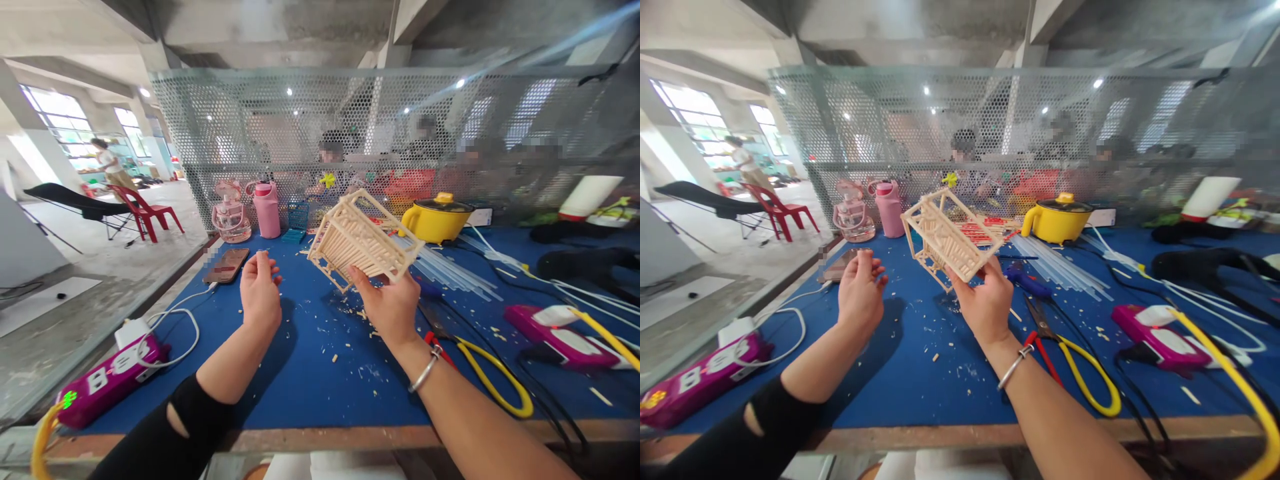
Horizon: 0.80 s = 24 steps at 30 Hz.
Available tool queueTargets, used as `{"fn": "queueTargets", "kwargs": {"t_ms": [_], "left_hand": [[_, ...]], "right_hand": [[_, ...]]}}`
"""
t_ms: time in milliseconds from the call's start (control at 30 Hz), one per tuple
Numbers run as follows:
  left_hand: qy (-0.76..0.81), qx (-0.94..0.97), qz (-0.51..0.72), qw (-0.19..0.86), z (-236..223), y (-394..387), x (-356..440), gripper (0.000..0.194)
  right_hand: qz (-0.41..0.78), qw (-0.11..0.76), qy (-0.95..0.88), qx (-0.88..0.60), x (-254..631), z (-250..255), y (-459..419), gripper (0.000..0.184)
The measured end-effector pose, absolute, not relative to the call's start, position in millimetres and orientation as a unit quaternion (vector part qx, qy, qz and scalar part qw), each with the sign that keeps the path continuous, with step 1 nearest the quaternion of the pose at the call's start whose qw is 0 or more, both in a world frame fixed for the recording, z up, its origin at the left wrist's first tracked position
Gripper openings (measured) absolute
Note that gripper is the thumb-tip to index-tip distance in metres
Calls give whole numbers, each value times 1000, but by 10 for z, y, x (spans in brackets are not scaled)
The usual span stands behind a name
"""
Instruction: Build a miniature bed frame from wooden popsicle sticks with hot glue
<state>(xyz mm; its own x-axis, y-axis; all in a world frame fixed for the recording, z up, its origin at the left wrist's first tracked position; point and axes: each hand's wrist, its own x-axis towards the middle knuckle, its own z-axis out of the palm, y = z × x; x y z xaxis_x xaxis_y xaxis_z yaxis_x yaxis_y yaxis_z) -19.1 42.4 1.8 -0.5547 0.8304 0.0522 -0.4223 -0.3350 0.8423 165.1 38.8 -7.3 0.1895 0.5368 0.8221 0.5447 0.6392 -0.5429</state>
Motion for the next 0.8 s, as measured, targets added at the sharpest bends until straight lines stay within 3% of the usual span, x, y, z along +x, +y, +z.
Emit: {"fn": "queueTargets", "kwargs": {"t_ms": [133,400,633,800], "left_hand": [[450,263,738,429,13,648,-213,12],[359,334,664,564,-121,365,173,51],[330,356,693,533,-120,356,209,71],[350,357,701,508,-142,359,220,68]], "right_hand": [[3,650,-630,-425,1653,-46,373,29],[-59,633,-648,-420,1637,-49,345,22],[-72,615,-661,-423,1600,-51,335,19],[-75,616,-663,-419,1592,-51,328,23]]}}
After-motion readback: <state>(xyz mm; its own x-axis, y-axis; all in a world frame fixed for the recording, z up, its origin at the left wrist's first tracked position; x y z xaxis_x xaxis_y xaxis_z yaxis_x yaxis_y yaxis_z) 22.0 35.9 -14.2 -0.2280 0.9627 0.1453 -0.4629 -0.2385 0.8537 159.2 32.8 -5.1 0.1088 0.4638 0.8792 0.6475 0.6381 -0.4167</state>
